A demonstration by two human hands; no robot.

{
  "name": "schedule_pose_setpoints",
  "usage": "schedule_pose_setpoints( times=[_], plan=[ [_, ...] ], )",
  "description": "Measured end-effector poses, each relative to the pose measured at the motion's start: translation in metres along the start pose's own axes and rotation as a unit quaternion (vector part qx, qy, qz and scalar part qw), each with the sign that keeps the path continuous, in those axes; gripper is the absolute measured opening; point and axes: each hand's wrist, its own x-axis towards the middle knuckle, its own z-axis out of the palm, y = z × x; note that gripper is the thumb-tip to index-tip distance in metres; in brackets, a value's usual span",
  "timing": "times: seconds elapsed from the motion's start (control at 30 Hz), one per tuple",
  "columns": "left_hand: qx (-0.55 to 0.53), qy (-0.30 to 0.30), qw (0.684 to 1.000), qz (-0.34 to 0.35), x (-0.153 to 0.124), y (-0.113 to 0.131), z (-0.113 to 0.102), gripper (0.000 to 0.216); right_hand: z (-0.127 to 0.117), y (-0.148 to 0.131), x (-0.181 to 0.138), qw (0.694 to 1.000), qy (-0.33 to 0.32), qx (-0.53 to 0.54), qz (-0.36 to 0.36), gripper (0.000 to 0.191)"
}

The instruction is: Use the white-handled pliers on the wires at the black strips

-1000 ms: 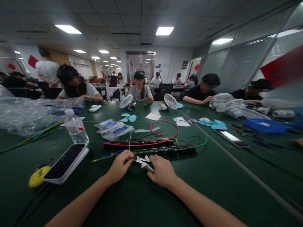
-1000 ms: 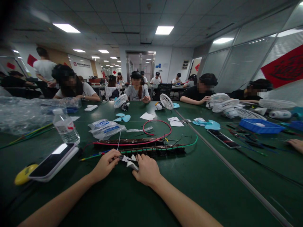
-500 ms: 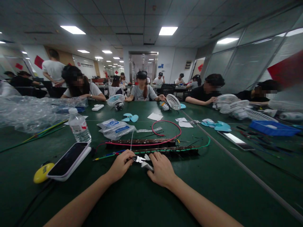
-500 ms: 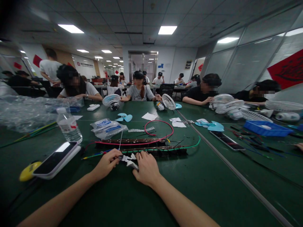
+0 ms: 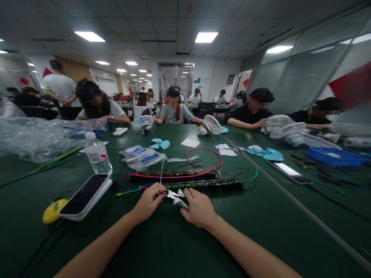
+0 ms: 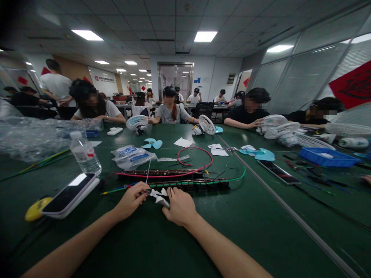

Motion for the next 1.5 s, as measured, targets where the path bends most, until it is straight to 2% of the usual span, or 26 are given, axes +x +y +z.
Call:
schedule_pose_setpoints(
  times=[0.4, 0.97, 1.5],
  plan=[
    [-0.036, -0.004, 0.999, -0.018, -0.0022, 0.0004, -0.0001, 0.016, 0.0062, 0.0030, -0.0014, 0.999, 0.029, 0.017, -0.007, 0.042],
    [-0.041, 0.004, 0.999, -0.017, -0.0026, -0.0018, -0.0003, 0.016, 0.0081, 0.0044, -0.0018, 0.999, 0.044, 0.023, -0.018, 0.043],
    [-0.042, 0.000, 0.999, -0.018, -0.0033, 0.0018, -0.0006, 0.020, 0.0000, 0.0000, -0.0018, 0.998, 0.048, 0.015, -0.028, 0.046]
  ],
)
